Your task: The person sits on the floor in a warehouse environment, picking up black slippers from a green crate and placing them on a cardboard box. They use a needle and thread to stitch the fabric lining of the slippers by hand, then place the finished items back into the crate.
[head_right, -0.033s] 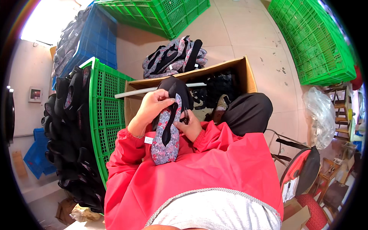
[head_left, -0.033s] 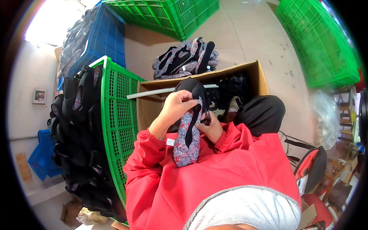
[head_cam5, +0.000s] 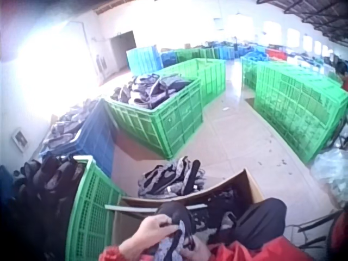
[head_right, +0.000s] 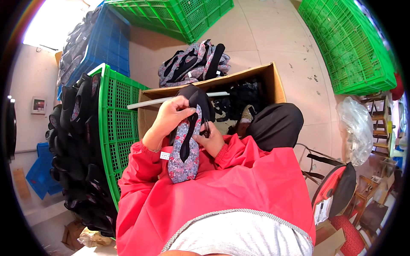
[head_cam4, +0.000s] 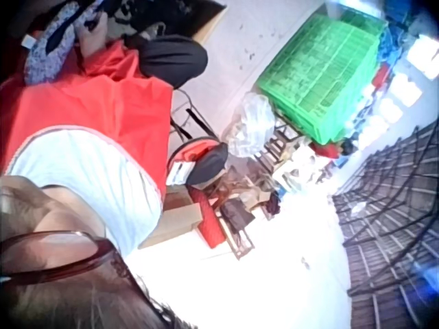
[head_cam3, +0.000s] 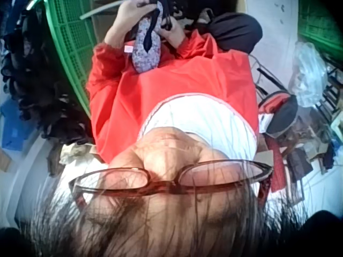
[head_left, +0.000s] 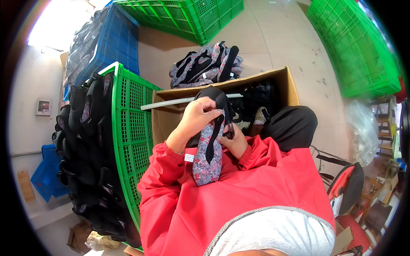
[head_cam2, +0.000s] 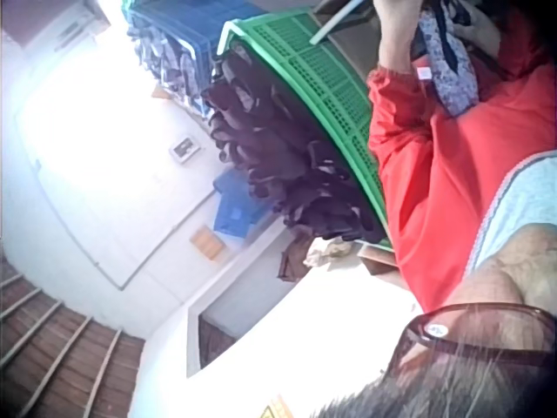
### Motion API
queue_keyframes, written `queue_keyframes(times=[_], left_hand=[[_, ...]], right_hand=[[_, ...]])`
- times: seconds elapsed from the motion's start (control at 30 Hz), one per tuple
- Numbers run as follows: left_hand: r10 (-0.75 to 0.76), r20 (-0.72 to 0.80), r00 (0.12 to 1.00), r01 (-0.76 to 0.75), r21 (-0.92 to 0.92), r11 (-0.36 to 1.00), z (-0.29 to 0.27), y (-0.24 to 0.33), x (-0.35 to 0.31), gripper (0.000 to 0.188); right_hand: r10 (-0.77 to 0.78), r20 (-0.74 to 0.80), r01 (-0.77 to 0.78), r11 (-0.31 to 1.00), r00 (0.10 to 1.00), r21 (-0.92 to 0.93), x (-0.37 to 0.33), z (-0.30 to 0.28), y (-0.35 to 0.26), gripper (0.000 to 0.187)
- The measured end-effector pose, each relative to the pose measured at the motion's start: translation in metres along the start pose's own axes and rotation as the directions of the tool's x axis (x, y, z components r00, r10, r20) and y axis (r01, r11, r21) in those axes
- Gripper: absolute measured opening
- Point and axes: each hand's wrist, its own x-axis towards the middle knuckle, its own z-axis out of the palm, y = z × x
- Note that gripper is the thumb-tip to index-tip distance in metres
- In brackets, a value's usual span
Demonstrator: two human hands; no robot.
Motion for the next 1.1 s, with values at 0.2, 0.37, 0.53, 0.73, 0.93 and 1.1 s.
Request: queue_keyframes(times=[0.2,0.37,0.53,0.73,0.93,1.1], left_hand=[[0.021,0.144,0.989,0.042,-0.422,0.905,0.005,-0.019,0.024,0.012],[-0.243,0.284,0.928,0.369,-0.594,0.715,-0.003,-0.013,0.039,0.004],[-0.257,0.306,0.917,0.388,-0.525,0.758,-0.006,-0.011,0.049,0.006],[-0.275,0.315,0.908,0.412,-0.560,0.719,-0.002,-0.008,0.053,0.005],[-0.283,0.314,0.906,0.418,-0.572,0.705,0.001,-0.006,0.054,0.006],[-0.286,0.345,0.894,0.440,-0.554,0.707,0.002,-0.009,0.058,0.007]], right_hand=[[0.039,0.190,-0.046,0.998,0.981,0.030,0.005,-0.012,-0.016,0.025],[0.219,0.331,-0.201,0.976,0.918,-0.089,0.009,-0.053,-0.037,0.020],[0.053,0.373,0.018,0.983,0.926,-0.184,0.013,-0.055,-0.083,0.046],[0.124,0.349,-0.066,0.983,0.929,-0.172,0.033,-0.057,-0.093,0.040],[0.155,0.325,-0.077,0.967,0.933,-0.242,0.047,-0.048,-0.100,0.028],[0.127,0.364,-0.034,0.967,0.923,-0.251,0.057,-0.046,-0.102,0.025]])
